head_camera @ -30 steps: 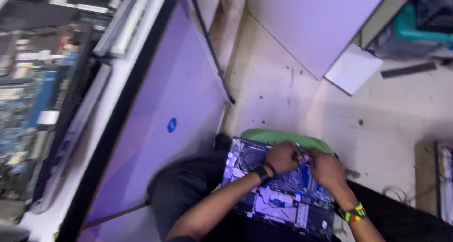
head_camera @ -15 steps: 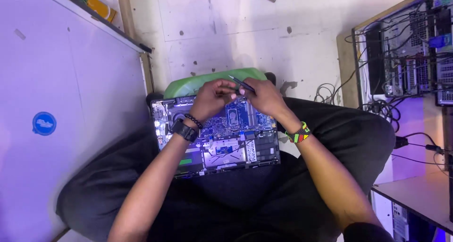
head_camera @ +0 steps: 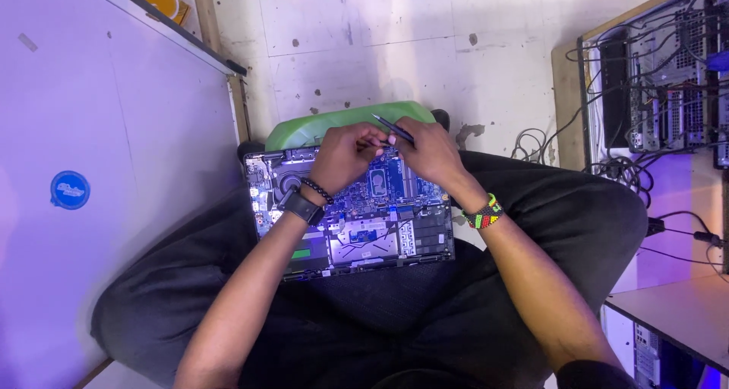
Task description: Disassembling a laptop by removing internal screws and disconnecting motherboard components
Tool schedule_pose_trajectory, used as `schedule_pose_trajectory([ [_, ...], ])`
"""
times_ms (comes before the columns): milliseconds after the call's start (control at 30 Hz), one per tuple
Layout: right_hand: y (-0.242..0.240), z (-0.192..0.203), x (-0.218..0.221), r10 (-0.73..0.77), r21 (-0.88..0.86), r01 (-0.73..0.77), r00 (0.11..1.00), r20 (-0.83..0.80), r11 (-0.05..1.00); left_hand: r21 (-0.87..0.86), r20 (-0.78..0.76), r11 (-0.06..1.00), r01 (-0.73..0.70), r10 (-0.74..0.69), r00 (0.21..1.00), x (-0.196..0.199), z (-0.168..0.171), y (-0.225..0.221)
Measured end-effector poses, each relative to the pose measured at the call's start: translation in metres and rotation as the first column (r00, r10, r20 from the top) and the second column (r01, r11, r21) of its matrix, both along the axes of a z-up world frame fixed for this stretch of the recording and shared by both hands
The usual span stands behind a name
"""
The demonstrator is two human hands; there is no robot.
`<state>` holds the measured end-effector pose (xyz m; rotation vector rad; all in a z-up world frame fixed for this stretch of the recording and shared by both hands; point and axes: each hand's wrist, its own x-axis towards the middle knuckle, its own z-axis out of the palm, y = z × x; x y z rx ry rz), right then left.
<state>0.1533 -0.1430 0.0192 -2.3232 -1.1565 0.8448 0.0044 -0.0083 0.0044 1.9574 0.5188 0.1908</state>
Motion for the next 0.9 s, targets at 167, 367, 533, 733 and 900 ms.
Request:
schedule_pose_trajectory([
  [167, -0.001, 0.011, -0.002, -0.008, -0.025, 0.008, 1.0, -0.026, 1.0, 0.052, -0.001, 0.998, 0.018, -0.018, 1.0, -0.002, 0.004, 0.0],
  [367, 0.002, 0.029, -0.006, -0.035, 0.025, 0.037, 0.998, -0.049, 0.999, 0.142, -0.026, 0.99, 0.024, -0.021, 0.999, -0.003, 0.009, -0.002],
  [533, -0.003, 0.049, 0.004, -0.13, 0.167, 0.13, 0.991, -0.014, 0.977, 0.269, -0.054, 0.963, -0.016, 0.032, 0.998, -0.001, -0.001, -0.005],
  [733, -0.023, 0.119, 0.013, -0.193, 0.412, 0.218, 0.976, -0.102, 0.885, 0.357, -0.003, 0.93, -0.086, 0.094, 0.996, 0.0, -0.005, -0.008],
  [900, -0.047, 0.148, 0.019, -0.262, 0.447, 0.28, 0.96, -0.103, 0.85, 0.461, -0.055, 0.887, 0.025, 0.001, 0.998, 0.001, -0.008, -0.008],
])
